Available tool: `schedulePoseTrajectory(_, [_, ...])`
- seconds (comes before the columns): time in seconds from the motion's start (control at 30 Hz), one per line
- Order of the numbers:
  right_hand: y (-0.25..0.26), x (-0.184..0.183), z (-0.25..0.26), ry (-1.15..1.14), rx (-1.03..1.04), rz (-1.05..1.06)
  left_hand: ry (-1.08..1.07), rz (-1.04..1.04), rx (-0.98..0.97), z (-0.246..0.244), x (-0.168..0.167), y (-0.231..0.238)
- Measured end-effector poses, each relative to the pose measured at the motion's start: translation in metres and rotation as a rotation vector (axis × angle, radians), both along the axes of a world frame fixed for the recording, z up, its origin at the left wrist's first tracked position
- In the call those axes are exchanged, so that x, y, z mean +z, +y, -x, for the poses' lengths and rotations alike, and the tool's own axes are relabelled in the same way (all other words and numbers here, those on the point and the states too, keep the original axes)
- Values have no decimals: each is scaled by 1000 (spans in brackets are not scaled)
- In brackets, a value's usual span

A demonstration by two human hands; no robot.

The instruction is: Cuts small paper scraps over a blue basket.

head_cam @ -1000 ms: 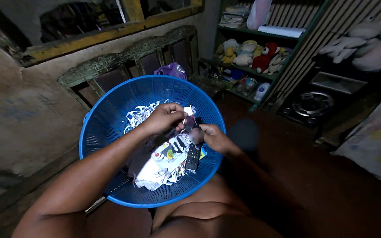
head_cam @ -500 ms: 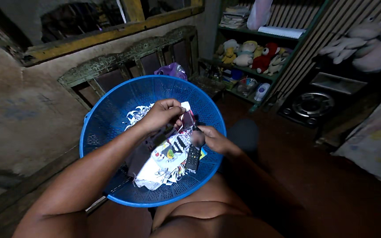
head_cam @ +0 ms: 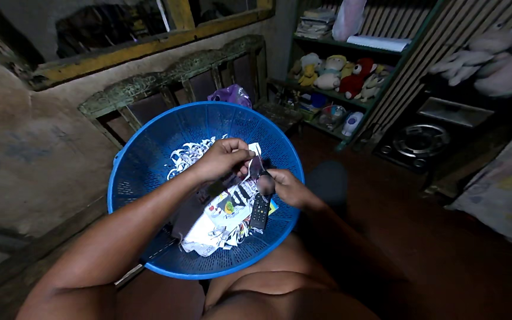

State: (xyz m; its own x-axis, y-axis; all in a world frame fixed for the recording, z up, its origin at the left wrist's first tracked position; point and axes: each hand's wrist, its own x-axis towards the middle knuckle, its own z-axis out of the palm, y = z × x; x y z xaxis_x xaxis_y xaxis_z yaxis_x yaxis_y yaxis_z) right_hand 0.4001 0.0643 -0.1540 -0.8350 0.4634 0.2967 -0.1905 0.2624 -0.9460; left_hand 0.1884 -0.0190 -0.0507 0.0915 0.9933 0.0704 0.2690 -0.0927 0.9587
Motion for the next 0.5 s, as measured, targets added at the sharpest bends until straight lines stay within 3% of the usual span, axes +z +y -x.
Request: schedulePoseTrajectory(0.5, [0, -1, -1, 8, -7, -6, 9, 19, -26, 0, 0, 0])
